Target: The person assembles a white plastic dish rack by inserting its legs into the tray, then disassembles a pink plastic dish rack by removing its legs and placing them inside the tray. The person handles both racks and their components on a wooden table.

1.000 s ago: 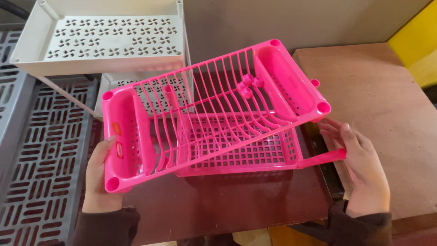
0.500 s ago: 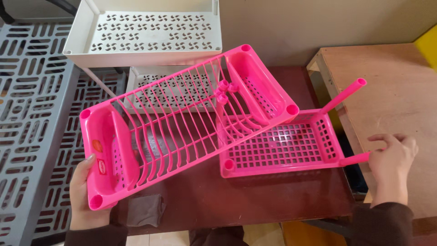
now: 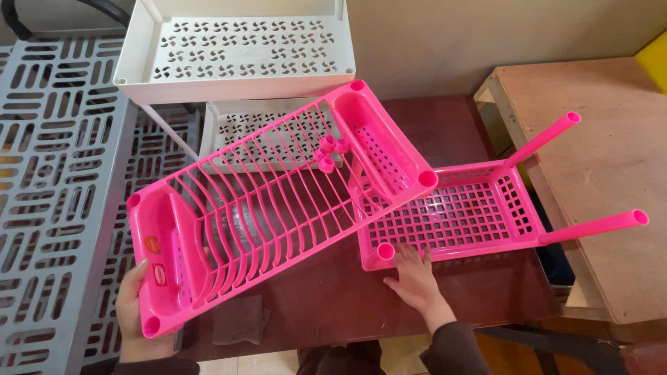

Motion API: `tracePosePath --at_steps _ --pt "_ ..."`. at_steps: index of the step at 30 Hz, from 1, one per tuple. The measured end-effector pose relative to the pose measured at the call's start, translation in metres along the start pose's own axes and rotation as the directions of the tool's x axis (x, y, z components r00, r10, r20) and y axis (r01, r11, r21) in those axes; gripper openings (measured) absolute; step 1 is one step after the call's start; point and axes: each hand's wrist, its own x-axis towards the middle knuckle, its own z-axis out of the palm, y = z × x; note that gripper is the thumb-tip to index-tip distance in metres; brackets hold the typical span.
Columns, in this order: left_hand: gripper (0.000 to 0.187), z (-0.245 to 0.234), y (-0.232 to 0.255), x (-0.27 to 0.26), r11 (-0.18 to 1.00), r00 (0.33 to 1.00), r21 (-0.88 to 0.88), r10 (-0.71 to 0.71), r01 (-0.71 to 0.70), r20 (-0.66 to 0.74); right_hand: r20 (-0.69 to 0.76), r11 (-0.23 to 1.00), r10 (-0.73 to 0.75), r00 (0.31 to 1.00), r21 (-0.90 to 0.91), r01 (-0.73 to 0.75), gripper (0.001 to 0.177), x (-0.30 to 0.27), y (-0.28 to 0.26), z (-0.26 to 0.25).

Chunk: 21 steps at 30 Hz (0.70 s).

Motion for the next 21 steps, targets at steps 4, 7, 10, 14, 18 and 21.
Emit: tracePosePath --at_steps 4,7,10,14,18,21 --pt "0.060 0.004 -0.004 -0.014 1.000 0.998 0.018 -0.002 0.003 -0.062 -0.016 0.956 0.210 0.978 -0.205 -0.209 0.019 0.000 0.007 0.029" --pt "0.064 0.002 -0.003 -0.023 0.999 0.996 -0.009 -0.033 0.032 -0.081 -0.058 0.955 0.230 0.971 -0.176 -0.237 0.015 0.000 0.023 0.028" --pt "0.066 -0.009 -0.006 -0.031 0.998 0.987 0.019 -0.062 0.065 -0.152 -0.089 0.956 0.202 0.975 -0.197 -0.216 0.022 0.001 0.028 0.029" --pt "0.066 -0.029 -0.012 -0.039 0.996 0.981 0.047 -0.068 0.078 -0.181 -0.048 0.946 0.230 0.972 -0.224 -0.235 0.031 0.004 0.025 0.031" --pt "0.067 -0.041 -0.023 -0.040 0.996 0.988 0.042 -0.069 0.075 -0.139 0.038 0.969 0.189 0.981 -0.172 -0.180 0.046 0.010 0.019 0.010" --pt "0.069 -0.040 -0.028 -0.039 0.996 0.990 0.070 -0.051 0.060 -0.131 0.036 0.985 0.166 0.986 -0.050 -0.164 0.063 0.021 0.007 -0.030"
